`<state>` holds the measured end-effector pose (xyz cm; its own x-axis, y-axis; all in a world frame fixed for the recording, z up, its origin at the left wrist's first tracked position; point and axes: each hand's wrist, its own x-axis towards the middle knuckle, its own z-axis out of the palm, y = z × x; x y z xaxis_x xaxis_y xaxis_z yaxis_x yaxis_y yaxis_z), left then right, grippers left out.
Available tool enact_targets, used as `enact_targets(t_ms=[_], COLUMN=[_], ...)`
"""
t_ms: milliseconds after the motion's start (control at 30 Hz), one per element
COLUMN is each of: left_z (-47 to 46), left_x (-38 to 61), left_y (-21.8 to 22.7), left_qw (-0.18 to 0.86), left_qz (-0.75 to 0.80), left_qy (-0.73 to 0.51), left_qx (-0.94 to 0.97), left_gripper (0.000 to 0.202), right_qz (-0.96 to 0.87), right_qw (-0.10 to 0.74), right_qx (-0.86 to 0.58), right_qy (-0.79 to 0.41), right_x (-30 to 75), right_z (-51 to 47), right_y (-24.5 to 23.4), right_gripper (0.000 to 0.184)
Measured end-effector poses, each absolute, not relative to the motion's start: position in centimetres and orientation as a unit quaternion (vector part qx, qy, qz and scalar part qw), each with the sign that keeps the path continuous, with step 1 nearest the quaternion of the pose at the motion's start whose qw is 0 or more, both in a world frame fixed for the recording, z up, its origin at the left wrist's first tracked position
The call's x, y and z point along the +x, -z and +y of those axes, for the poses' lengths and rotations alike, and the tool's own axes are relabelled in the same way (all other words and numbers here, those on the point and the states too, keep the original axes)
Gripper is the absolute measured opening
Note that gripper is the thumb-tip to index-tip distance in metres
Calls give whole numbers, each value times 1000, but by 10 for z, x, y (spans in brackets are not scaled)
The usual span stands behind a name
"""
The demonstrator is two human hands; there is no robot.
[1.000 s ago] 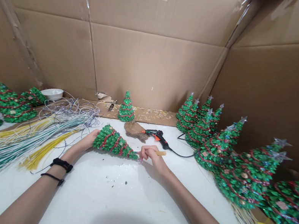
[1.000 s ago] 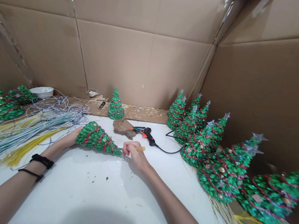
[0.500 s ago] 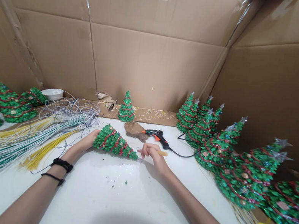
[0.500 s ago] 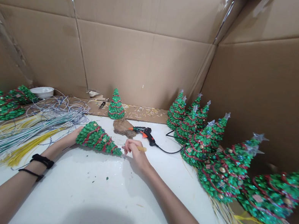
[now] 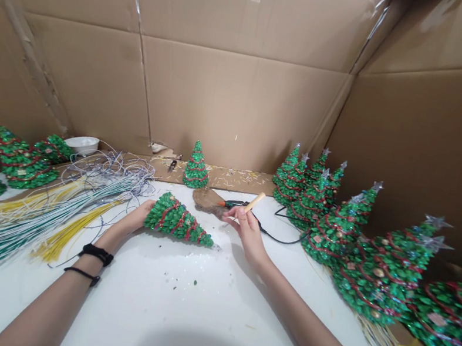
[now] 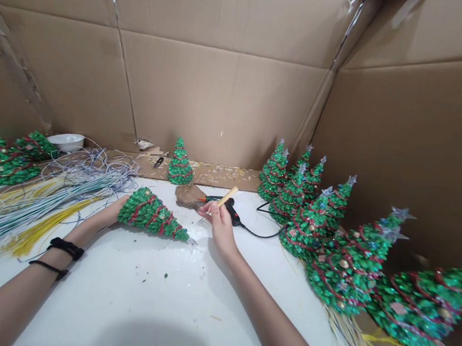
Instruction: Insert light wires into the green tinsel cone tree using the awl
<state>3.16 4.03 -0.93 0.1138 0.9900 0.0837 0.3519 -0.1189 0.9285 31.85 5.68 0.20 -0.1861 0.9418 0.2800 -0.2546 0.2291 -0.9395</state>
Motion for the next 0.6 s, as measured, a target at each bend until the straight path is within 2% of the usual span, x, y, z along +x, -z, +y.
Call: enact_targets(t_ms=[100,267,467,600], left_z=[42,41,41,41], left_x=[29,28,29,29], left_y=[12,14,11,11], left_qw=[376,368,372,364], left_qz=[521,521,522,532], left_qy=[-390,-392,-385,-380], left_qx=[659,663,664,663], left_gripper=[24,24,25,28], right_qz=[-515,-506,-591,-631], right_qw=[547,528,521,514], right_qx=[-289,-311,-324,-316], right_qy=[-593,-606,-523,-488], right_x=[317,315,311,310], right_z=[56,56,46,42], right_y=[0,5,-6,-6], right_gripper=[39,40,41,33])
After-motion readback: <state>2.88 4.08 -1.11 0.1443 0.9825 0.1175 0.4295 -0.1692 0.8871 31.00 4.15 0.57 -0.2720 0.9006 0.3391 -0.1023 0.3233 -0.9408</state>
